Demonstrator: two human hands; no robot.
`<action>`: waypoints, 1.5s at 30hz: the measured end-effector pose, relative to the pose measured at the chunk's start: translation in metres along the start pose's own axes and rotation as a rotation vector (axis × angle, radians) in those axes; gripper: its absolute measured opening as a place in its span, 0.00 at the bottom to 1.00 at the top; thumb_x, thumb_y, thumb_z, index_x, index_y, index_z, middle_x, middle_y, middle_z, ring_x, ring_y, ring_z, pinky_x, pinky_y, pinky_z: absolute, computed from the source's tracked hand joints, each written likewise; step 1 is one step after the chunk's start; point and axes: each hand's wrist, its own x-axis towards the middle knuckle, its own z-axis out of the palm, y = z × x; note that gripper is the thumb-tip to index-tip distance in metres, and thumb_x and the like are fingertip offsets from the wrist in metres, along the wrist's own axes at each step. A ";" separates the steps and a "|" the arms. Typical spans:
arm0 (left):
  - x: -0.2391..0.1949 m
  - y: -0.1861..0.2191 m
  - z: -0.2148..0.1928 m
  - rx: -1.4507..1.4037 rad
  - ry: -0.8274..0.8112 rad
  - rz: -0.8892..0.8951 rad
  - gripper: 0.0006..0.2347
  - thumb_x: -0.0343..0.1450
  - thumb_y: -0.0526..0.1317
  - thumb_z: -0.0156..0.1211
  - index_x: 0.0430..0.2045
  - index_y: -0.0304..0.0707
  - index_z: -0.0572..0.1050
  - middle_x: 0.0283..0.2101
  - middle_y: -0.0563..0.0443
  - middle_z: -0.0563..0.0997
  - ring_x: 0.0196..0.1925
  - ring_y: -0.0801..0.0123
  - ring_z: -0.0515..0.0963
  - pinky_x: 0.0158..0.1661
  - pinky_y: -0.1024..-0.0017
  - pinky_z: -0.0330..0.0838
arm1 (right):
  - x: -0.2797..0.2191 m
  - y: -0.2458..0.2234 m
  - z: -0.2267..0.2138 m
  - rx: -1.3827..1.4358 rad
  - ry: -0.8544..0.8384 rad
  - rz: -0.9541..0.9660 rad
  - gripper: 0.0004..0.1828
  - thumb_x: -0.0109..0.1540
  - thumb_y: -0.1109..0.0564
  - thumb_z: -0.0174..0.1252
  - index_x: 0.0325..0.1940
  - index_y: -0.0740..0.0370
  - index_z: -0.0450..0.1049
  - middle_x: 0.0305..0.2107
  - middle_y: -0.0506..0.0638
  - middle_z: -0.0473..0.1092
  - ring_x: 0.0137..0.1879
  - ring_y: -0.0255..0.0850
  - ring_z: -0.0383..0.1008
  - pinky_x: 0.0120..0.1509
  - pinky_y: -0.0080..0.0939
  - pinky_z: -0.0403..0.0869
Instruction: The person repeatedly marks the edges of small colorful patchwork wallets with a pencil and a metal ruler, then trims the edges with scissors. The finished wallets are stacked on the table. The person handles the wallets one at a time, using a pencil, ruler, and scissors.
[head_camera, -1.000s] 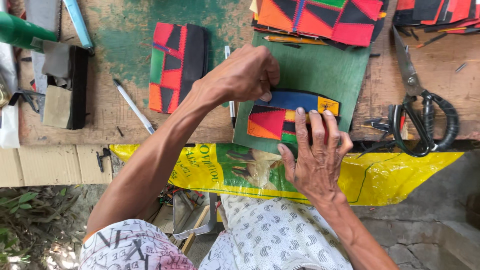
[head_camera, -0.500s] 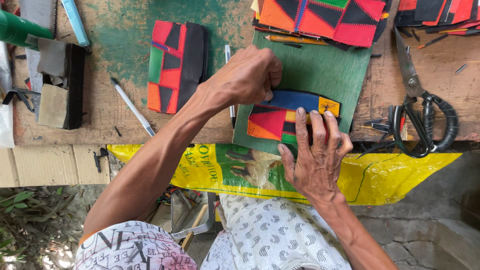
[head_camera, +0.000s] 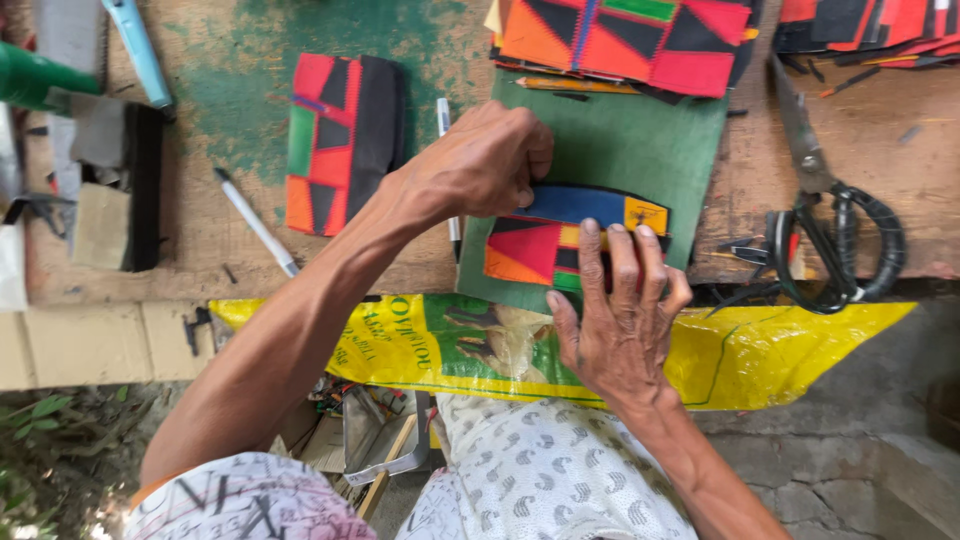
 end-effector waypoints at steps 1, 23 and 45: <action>0.002 0.002 0.001 -0.010 -0.032 -0.033 0.09 0.56 0.27 0.66 0.26 0.30 0.80 0.26 0.41 0.84 0.30 0.58 0.86 0.33 0.64 0.78 | -0.002 0.001 -0.001 0.006 0.004 0.002 0.39 0.68 0.40 0.54 0.77 0.63 0.59 0.68 0.59 0.57 0.75 0.57 0.52 0.69 0.66 0.55; 0.005 0.004 0.001 -0.023 -0.075 -0.151 0.10 0.57 0.26 0.67 0.31 0.28 0.80 0.29 0.40 0.85 0.31 0.62 0.87 0.34 0.67 0.80 | 0.017 0.004 -0.027 0.128 -0.074 0.010 0.35 0.65 0.42 0.56 0.70 0.67 0.65 0.61 0.62 0.60 0.67 0.60 0.57 0.67 0.66 0.58; -0.040 0.003 -0.002 0.241 0.479 -0.053 0.06 0.61 0.29 0.65 0.28 0.32 0.77 0.31 0.35 0.81 0.35 0.39 0.81 0.34 0.49 0.72 | 0.036 -0.014 -0.020 -0.070 -0.078 -0.081 0.37 0.65 0.38 0.55 0.76 0.53 0.62 0.55 0.73 0.62 0.63 0.70 0.60 0.70 0.73 0.59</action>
